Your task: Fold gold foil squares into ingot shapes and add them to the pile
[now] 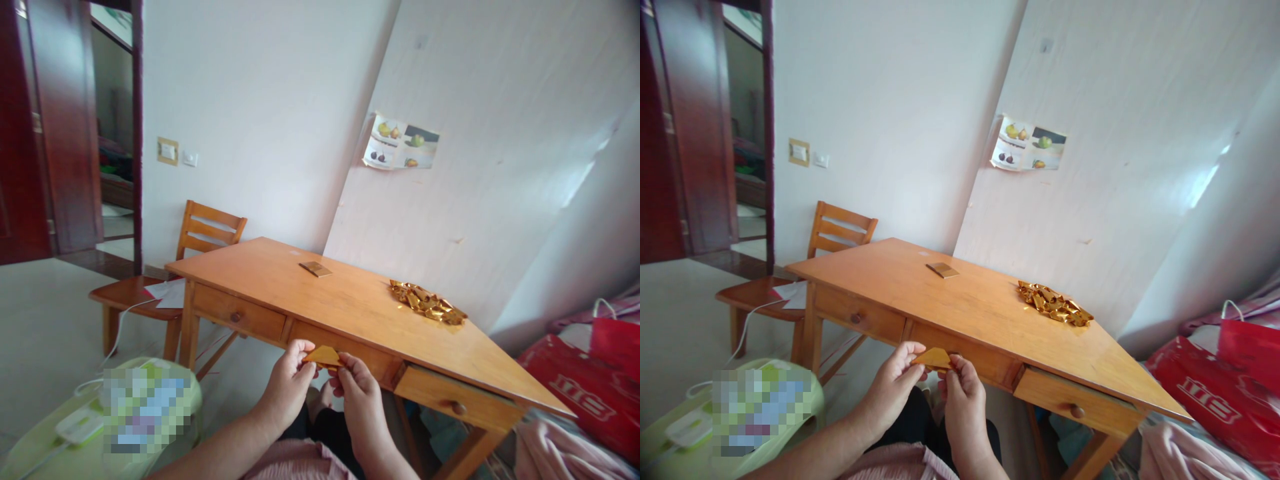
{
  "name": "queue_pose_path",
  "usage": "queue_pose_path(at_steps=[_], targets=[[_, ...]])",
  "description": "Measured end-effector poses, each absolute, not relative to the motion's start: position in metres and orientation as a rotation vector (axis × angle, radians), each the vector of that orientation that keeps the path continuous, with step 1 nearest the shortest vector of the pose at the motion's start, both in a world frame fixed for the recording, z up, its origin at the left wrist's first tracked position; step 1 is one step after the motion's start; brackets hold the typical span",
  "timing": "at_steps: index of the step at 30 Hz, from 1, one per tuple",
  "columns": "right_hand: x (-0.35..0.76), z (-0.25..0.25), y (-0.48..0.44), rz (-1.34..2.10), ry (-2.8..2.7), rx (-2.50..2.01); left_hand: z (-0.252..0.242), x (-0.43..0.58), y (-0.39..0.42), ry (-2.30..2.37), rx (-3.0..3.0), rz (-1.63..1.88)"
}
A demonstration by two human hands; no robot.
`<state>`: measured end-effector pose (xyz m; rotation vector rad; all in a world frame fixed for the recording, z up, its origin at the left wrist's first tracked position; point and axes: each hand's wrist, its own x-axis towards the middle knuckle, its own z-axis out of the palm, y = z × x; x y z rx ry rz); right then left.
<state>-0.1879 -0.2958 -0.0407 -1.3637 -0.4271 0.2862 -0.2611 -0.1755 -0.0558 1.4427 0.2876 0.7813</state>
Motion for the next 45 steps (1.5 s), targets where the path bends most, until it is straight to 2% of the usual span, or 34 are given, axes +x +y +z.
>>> queue_pose_path(at_steps=[18, 45], targets=[[-0.182, -0.047, -0.298, 0.116, -0.592, -1.542, -0.050, -0.263, -0.173, 0.326, 1.379, 0.678], [-0.184, -0.047, -0.302, 0.121, -0.645, -1.611, -0.052, -0.262, -0.172, 0.355, 1.271, 0.599]])
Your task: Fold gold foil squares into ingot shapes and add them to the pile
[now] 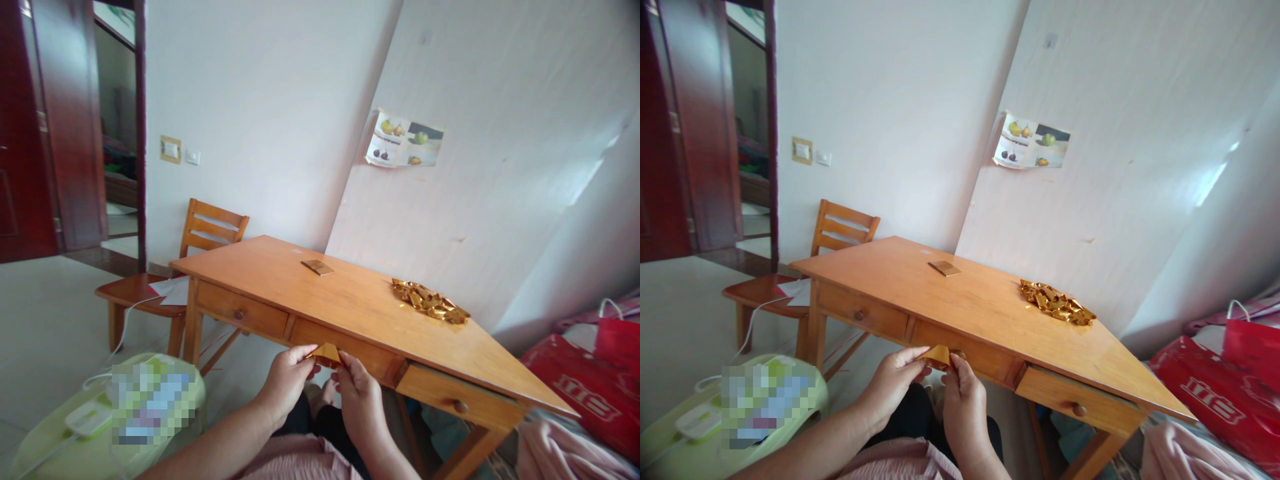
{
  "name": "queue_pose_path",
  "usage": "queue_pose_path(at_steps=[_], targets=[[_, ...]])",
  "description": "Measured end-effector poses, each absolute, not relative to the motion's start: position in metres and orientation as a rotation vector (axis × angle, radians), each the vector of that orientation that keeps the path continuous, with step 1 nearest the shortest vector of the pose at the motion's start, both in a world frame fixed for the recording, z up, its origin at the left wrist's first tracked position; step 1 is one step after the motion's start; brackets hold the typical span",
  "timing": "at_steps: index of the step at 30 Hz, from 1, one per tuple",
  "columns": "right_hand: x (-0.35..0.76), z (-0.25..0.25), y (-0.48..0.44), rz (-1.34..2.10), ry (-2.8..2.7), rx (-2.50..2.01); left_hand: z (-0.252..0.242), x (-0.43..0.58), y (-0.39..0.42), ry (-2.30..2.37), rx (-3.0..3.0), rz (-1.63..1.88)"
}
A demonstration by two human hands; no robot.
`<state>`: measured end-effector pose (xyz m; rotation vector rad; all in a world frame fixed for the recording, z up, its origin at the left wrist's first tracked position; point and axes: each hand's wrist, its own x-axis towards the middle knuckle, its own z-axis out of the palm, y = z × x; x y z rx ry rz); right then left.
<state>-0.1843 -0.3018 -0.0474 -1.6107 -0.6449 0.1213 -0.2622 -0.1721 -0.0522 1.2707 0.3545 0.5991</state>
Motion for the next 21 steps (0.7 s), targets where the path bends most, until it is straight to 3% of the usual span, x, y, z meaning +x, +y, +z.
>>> queue_pose_path(at_steps=[21], targets=[[-0.1839, -0.0427, -0.3075, -0.005, -0.737, -1.783, -0.0505, -0.2625, -0.1691, 0.414, 1.266, 0.636]])
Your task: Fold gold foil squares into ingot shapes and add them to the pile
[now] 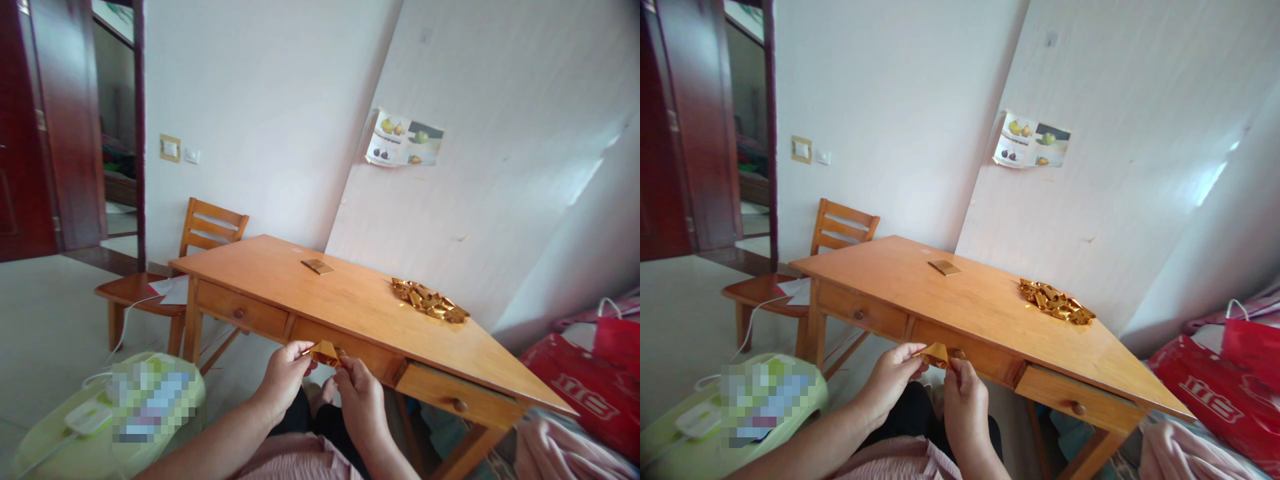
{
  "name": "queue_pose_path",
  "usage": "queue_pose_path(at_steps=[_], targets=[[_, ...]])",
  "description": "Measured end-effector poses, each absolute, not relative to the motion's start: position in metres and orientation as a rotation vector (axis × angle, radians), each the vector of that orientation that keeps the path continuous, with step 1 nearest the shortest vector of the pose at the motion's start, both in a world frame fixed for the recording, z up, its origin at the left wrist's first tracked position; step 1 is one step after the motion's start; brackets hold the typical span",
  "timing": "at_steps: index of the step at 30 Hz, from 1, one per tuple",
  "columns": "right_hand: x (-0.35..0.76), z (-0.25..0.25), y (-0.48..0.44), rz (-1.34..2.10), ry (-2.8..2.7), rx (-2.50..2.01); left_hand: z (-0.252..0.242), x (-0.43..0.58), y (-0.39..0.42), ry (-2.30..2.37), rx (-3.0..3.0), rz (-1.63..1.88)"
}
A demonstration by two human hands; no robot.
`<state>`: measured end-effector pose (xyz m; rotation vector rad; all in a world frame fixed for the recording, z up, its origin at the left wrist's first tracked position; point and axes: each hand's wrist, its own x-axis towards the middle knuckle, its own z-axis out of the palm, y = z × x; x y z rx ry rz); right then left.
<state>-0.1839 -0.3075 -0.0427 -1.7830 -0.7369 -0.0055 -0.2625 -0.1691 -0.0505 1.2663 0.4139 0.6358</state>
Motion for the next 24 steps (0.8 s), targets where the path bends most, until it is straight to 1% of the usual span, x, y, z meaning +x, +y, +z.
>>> queue_pose_path(at_steps=[6, 16, 24], targets=[[-0.187, -0.038, -0.308, -0.057, -0.770, -1.853, -0.053, -0.261, -0.169, 0.407, 1.264, 0.639], [-0.187, -0.036, -0.308, -0.017, -0.816, -1.859, -0.052, -0.261, -0.170, 0.396, 1.274, 0.632], [-0.177, -0.043, -0.309, -0.020, -0.793, -1.897, -0.055, -0.261, -0.169, 0.407, 1.306, 0.642]])
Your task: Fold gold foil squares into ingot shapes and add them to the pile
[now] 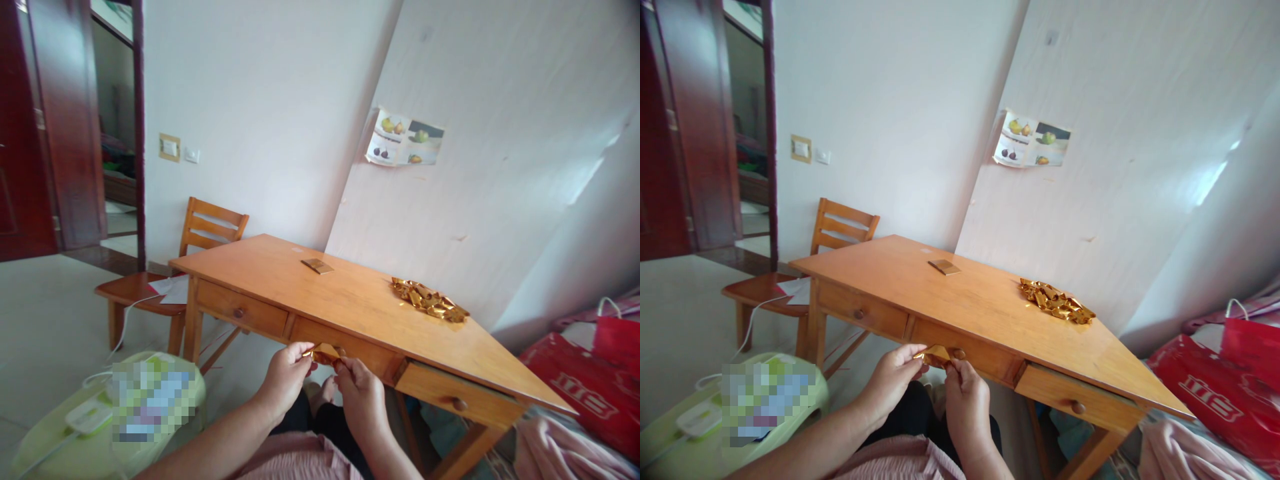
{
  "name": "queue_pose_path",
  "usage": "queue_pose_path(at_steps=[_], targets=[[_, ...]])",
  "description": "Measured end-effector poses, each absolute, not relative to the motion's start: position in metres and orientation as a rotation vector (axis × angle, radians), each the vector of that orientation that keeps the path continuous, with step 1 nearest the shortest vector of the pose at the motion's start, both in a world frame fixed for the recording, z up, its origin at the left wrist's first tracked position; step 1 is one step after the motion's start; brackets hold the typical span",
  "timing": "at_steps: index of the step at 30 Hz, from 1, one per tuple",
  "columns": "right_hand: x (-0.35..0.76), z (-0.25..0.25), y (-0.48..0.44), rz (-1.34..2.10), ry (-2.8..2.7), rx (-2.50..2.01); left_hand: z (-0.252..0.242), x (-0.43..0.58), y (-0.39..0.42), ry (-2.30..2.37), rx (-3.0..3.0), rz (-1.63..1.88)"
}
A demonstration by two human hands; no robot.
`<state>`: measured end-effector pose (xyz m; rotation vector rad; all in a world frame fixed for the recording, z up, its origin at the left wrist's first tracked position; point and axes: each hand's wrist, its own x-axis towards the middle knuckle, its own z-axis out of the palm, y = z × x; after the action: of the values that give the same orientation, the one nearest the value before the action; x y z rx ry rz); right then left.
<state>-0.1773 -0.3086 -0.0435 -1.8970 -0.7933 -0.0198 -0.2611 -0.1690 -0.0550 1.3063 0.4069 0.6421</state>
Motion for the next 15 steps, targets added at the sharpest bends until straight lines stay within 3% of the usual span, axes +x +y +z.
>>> queue_pose_path(at_steps=[15], targets=[[-0.1706, -0.0509, -0.3073, -0.022, -0.716, -1.926, -0.0634, -0.2617, -0.1671, 0.393, 1.505, 0.681]])
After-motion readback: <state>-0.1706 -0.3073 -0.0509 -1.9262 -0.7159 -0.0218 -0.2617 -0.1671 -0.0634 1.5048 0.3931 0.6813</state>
